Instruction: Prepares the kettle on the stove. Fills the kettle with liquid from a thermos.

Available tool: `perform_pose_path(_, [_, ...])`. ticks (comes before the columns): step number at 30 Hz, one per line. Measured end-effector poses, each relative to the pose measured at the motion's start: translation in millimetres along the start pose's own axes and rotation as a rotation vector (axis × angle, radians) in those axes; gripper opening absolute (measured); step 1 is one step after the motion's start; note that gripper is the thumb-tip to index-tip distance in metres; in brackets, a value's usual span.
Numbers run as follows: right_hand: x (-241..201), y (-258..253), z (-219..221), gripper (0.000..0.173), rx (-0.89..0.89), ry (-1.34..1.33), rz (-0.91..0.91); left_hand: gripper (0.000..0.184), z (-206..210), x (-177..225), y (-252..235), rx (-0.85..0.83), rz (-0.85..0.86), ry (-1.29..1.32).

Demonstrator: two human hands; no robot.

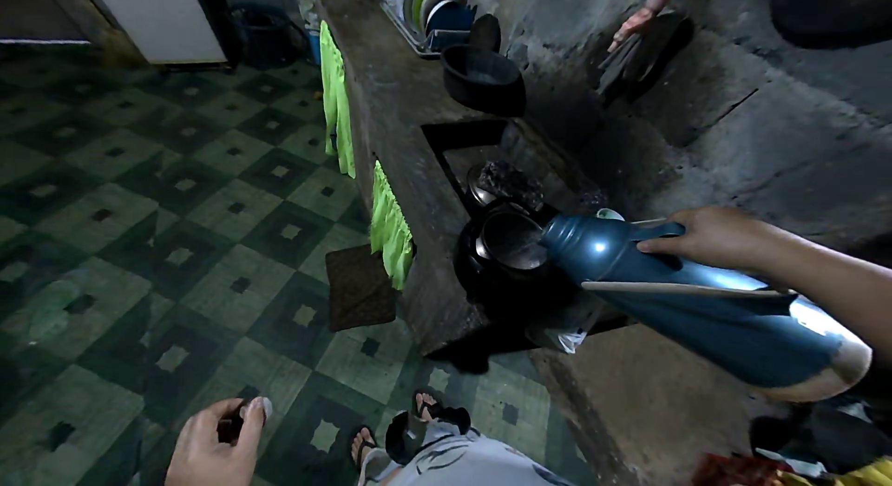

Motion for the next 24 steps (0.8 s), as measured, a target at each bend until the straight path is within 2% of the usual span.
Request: perform_pose_path(24, [-18.8,-0.5,-17.4,0.047,-0.022,0.12,-0.009,0.042,-13.3,1.1,0.1,-0.004,0.051,-0.001])
Point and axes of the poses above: each hand's wrist, its own y-axis away from the middle knuckle, its own z-axis out of the palm, x = y × z, the point moved 7 cm from there along -y, towards the middle knuckle, and after that the axes turned 2 degrees about -x, right-handed, at the moved point
